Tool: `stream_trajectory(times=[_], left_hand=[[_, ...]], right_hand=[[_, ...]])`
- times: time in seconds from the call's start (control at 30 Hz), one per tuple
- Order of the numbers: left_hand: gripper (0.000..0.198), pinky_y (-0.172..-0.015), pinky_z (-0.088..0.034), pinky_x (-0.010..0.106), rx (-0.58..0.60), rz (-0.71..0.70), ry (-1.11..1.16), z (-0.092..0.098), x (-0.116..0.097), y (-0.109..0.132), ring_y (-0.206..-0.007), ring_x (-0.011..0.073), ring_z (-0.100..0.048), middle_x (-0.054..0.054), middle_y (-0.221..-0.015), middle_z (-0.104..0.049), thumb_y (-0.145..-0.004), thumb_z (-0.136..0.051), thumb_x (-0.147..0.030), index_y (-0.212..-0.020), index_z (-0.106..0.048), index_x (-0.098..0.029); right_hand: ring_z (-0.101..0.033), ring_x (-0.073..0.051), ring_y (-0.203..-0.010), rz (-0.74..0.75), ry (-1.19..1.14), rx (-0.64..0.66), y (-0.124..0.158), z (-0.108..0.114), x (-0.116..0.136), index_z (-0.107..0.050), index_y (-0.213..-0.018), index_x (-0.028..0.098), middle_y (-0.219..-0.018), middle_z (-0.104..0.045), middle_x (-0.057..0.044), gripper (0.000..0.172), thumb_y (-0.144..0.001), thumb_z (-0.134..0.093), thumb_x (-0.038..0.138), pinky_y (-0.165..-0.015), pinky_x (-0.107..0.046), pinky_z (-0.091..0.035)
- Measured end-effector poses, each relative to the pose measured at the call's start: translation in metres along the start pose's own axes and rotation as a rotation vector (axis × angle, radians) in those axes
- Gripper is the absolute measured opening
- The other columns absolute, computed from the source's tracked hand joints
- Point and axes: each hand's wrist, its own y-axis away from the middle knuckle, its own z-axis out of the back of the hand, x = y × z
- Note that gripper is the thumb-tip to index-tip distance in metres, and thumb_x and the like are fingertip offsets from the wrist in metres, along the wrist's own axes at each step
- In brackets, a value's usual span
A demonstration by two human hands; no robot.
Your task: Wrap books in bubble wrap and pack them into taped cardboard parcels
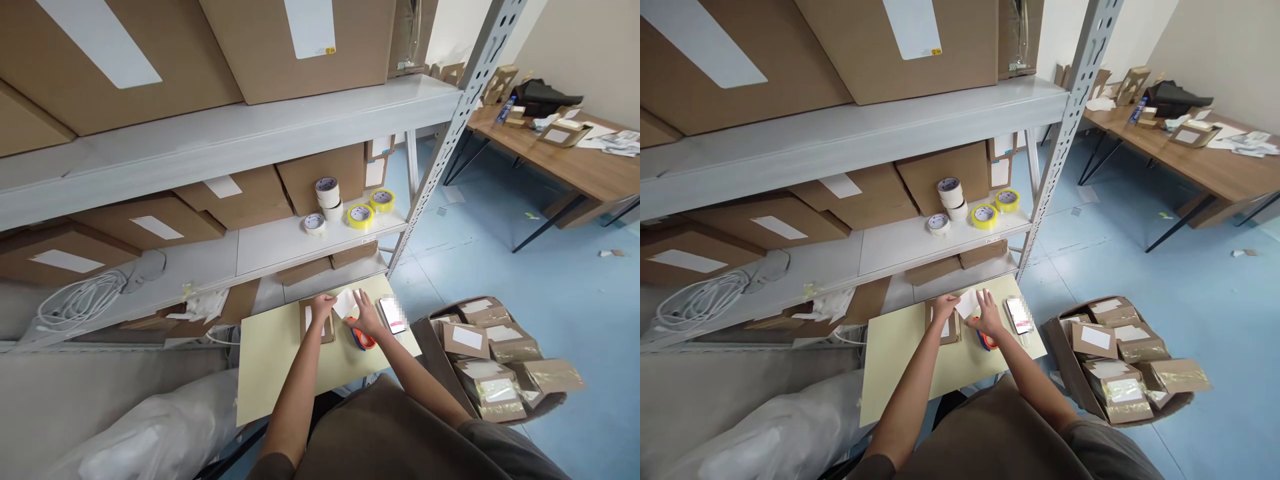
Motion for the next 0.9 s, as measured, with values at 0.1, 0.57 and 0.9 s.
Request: stream_trajectory(times=[0.1, 0.57, 0.9], left_hand=[[0.028, -0.067, -0.057, 0.033, 0.037, 0.052, 0.145, -0.005, -0.008, 0.006, -0.064, 0.0223, -0.073, 0.005, -0.064, -0.073, -0.073, -0.085, -0.041, -0.067, -0.067, -0.020], [0.038, -0.088, -0.057, 0.037, 0.517, -0.210, -0.052, -0.018, -0.023, -0.018, -0.096, 0.0287, -0.075, 0.010, -0.102, -0.082, -0.066, -0.086, -0.044, -0.093, -0.081, -0.018], [0.038, -0.075, -0.053, 0.033, 0.655, -0.267, -0.156, -0.001, -0.036, -0.026, -0.081, 0.0262, -0.072, 0.008, -0.090, -0.083, -0.063, -0.087, -0.053, -0.080, -0.084, -0.019]], right_hand=[[-0.040, -0.040, -0.154, 0.093, -0.013, -0.004, 0.005, -0.005, 0.016, -0.062, -0.148, 0.026, -0.166, -0.047, -0.016, 0.078, -0.076, -0.086, 0.044, -0.118, -0.056, -0.043], [-0.075, -0.027, -0.091, -0.366, -1.031, -0.212, -0.006, 0.067, 0.000, -0.071, -0.097, 0.020, -0.096, -0.080, -0.010, 0.049, -0.070, -0.081, 0.060, -0.084, -0.038, -0.061], [-0.069, -0.019, -0.070, -0.409, -0.936, -0.023, -0.014, 0.102, -0.037, -0.072, -0.082, 0.018, -0.077, -0.076, -0.004, 0.046, -0.062, -0.090, 0.055, -0.067, -0.031, -0.058]])
